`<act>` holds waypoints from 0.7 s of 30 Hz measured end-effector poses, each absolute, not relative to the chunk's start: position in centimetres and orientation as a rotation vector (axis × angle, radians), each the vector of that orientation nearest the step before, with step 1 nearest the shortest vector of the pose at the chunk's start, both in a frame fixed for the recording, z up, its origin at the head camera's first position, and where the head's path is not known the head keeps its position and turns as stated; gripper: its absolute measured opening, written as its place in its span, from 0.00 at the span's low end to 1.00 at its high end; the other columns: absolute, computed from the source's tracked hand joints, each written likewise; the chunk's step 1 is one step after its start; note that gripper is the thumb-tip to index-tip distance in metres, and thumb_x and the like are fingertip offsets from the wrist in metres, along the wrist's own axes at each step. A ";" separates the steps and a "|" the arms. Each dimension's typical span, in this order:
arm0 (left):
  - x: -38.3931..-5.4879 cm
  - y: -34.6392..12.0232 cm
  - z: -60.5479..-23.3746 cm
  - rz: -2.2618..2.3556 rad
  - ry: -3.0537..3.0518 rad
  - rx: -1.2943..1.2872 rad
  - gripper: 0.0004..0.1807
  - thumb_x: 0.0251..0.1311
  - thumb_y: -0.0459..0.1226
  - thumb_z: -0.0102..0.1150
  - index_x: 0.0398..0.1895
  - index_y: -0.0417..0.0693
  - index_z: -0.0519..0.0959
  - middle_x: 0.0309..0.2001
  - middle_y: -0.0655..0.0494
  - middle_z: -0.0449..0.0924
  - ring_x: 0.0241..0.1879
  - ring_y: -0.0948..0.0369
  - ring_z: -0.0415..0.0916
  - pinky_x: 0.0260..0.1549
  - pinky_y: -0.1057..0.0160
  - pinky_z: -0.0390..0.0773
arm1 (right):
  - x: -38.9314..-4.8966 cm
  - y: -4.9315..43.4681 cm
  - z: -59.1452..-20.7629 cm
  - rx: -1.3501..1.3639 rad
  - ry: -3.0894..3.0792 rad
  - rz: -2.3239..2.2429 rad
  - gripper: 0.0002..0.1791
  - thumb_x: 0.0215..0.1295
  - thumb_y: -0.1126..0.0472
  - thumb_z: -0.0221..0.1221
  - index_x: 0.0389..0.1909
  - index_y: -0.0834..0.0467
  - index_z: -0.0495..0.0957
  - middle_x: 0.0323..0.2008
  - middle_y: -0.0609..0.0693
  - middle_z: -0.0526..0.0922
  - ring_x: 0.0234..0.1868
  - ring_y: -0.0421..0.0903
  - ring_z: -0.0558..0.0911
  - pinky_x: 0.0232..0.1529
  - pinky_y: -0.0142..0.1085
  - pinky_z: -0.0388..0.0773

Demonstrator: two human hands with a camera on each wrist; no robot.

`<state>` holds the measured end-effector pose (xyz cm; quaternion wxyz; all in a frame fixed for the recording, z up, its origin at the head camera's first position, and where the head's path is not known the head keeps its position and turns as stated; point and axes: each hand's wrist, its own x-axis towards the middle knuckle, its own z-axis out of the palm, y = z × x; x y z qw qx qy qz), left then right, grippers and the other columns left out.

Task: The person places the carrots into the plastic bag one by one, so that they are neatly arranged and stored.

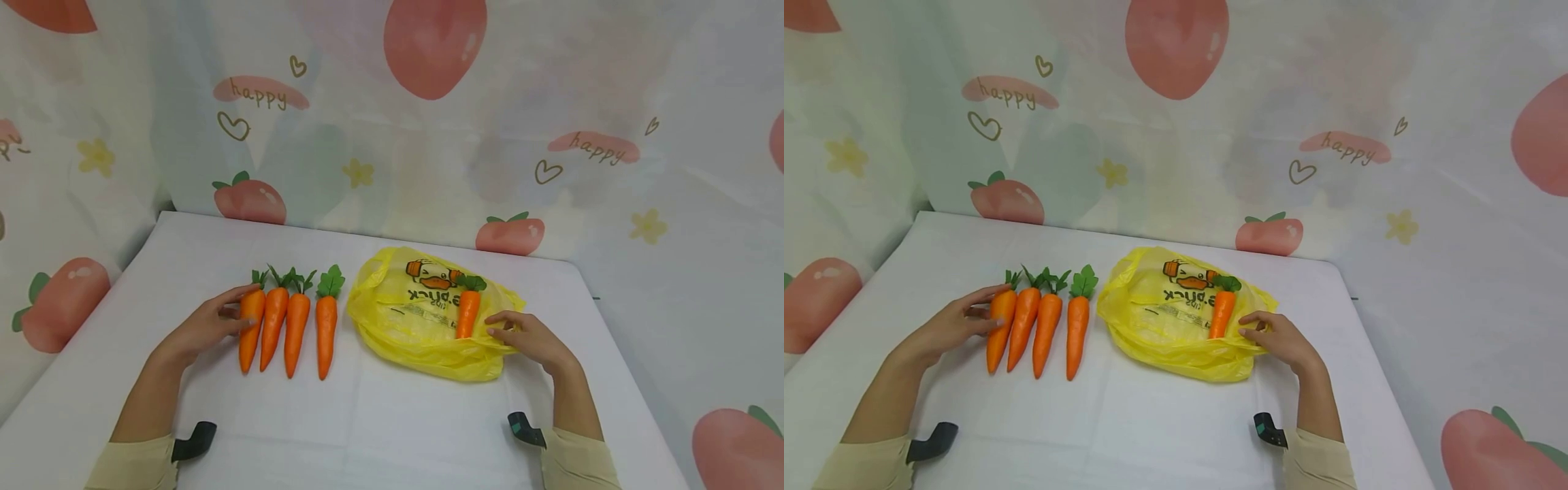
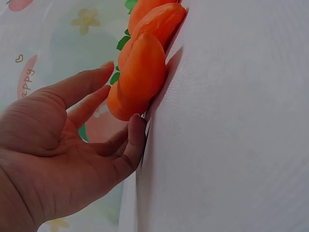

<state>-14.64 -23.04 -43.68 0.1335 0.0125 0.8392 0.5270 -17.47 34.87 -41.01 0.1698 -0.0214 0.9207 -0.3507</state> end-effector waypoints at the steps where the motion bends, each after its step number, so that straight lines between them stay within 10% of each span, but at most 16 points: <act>1: -14.6 -23.0 -43.7 1.522 2.438 0.036 0.36 0.70 0.37 0.64 0.79 0.50 0.64 0.64 0.37 0.68 0.60 0.40 0.65 0.50 0.51 0.77 | -17.5 34.9 -41.1 -0.060 2.616 -0.994 0.23 0.73 0.48 0.63 0.60 0.59 0.81 0.47 0.57 0.76 0.51 0.56 0.70 0.43 0.41 0.75; 21: -14.2 -22.7 -43.3 1.477 2.564 -0.042 0.40 0.62 0.32 0.70 0.77 0.49 0.66 0.72 0.33 0.55 0.64 0.33 0.62 0.52 0.36 0.77 | -17.7 35.0 -41.0 -0.067 2.610 -1.001 0.22 0.74 0.48 0.63 0.60 0.59 0.81 0.45 0.57 0.75 0.49 0.56 0.70 0.42 0.42 0.73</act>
